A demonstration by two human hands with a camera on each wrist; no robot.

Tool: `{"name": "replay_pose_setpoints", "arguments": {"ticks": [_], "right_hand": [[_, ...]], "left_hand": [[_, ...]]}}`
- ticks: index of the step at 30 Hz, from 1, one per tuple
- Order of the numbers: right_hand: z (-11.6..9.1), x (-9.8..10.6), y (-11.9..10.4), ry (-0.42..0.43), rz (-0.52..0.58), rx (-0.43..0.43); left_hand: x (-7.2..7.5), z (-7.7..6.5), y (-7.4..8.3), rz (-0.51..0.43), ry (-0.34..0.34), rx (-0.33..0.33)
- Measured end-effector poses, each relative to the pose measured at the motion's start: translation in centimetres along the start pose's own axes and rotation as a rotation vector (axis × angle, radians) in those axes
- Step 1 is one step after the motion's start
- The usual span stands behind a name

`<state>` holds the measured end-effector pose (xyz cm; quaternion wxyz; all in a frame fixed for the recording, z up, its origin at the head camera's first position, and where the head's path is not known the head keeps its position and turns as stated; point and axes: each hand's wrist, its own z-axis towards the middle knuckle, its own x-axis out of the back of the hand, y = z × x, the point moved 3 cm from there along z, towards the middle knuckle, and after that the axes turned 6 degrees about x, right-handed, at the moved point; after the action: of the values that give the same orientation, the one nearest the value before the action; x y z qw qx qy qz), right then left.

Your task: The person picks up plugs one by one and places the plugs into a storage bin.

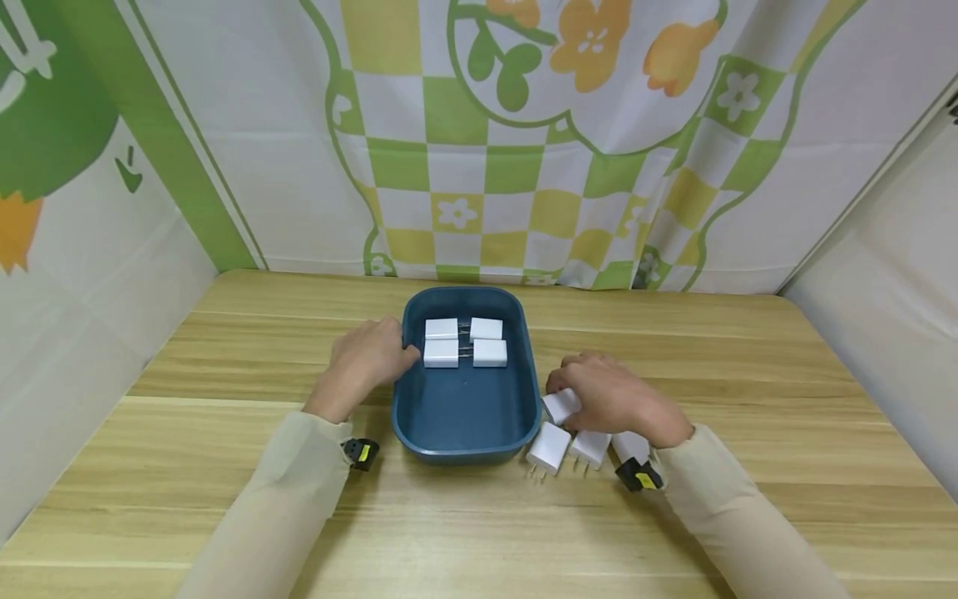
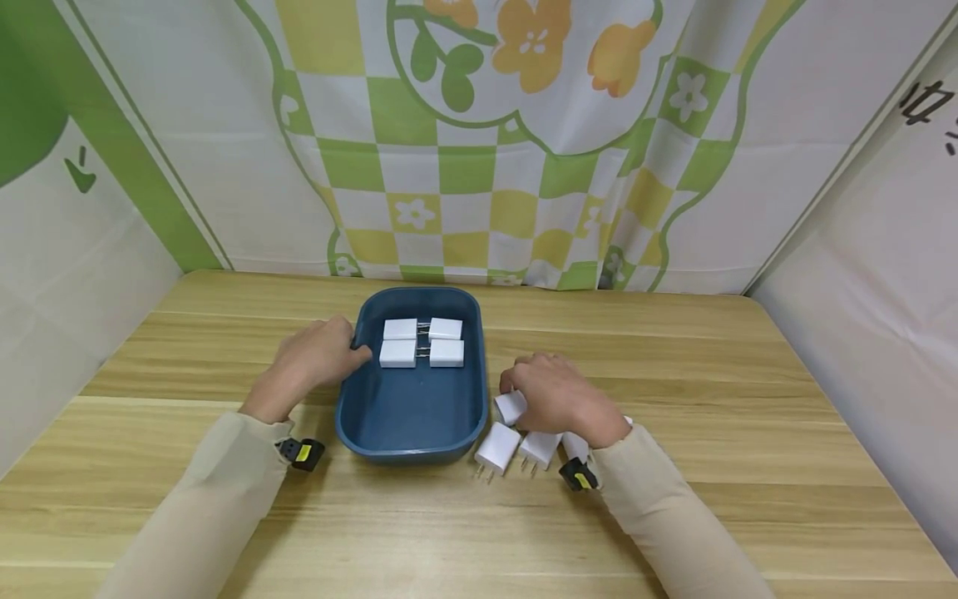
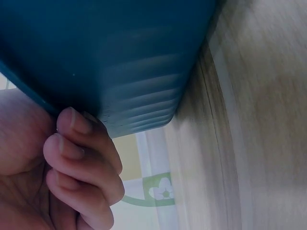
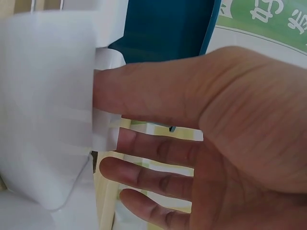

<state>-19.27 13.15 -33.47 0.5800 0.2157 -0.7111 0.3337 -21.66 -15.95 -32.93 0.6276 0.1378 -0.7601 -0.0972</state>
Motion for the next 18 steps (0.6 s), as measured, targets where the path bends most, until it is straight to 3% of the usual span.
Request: {"name": "replay_pose_setpoints", "arguments": {"ticks": [18], "right_hand": [[-1.0, 1.8, 0.2, 0.121, -0.017, -0.003]], "left_hand": [[-0.1, 0.0, 0.0, -0.009, -0.003, -0.004]]}}
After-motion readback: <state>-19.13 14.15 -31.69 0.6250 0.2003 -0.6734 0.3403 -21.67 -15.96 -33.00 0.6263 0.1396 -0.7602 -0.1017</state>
